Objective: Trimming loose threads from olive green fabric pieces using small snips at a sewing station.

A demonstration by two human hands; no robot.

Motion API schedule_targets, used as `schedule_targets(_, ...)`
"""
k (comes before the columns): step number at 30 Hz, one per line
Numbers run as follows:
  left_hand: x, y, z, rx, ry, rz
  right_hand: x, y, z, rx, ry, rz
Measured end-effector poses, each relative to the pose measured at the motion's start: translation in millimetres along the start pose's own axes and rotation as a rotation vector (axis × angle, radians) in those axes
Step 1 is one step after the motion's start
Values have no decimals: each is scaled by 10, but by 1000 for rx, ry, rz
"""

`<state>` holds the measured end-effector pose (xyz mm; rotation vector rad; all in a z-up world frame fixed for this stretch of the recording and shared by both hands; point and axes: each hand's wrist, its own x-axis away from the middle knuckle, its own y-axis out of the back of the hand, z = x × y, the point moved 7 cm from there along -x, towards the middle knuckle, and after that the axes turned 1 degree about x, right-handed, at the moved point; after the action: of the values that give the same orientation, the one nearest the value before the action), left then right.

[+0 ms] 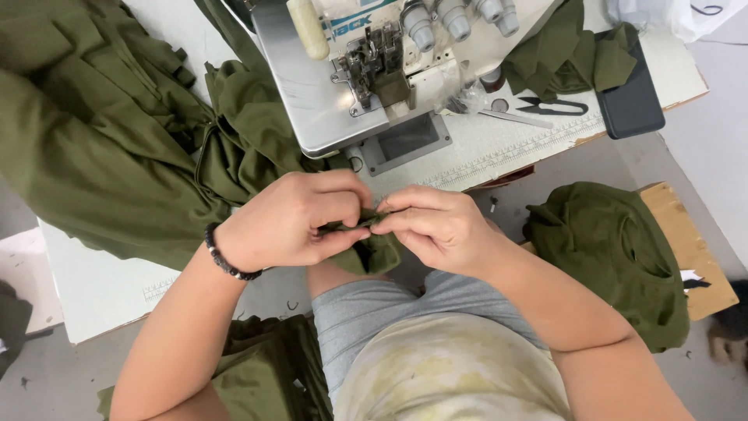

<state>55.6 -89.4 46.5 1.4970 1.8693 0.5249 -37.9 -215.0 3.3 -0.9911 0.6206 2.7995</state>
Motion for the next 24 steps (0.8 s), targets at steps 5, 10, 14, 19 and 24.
schedule_targets(5,177,-62,-67,-414,-50,-98,12,6,29,32,24,-23)
schedule_targets(10,267,-87,-90,-472,14,-193,-66,-1,54,132,-10,26)
schedule_targets(14,258,45,282,-355,213,-352,-247,-21,-114,135,-113,20)
schedule_targets(19,-55,221,1008,-133,371,-650,-352,-151,-998,82,-404,-30)
schedule_targets(24,-190,222,1552,-105,579,-679,-227,-203,-1306,-3,-556,-204)
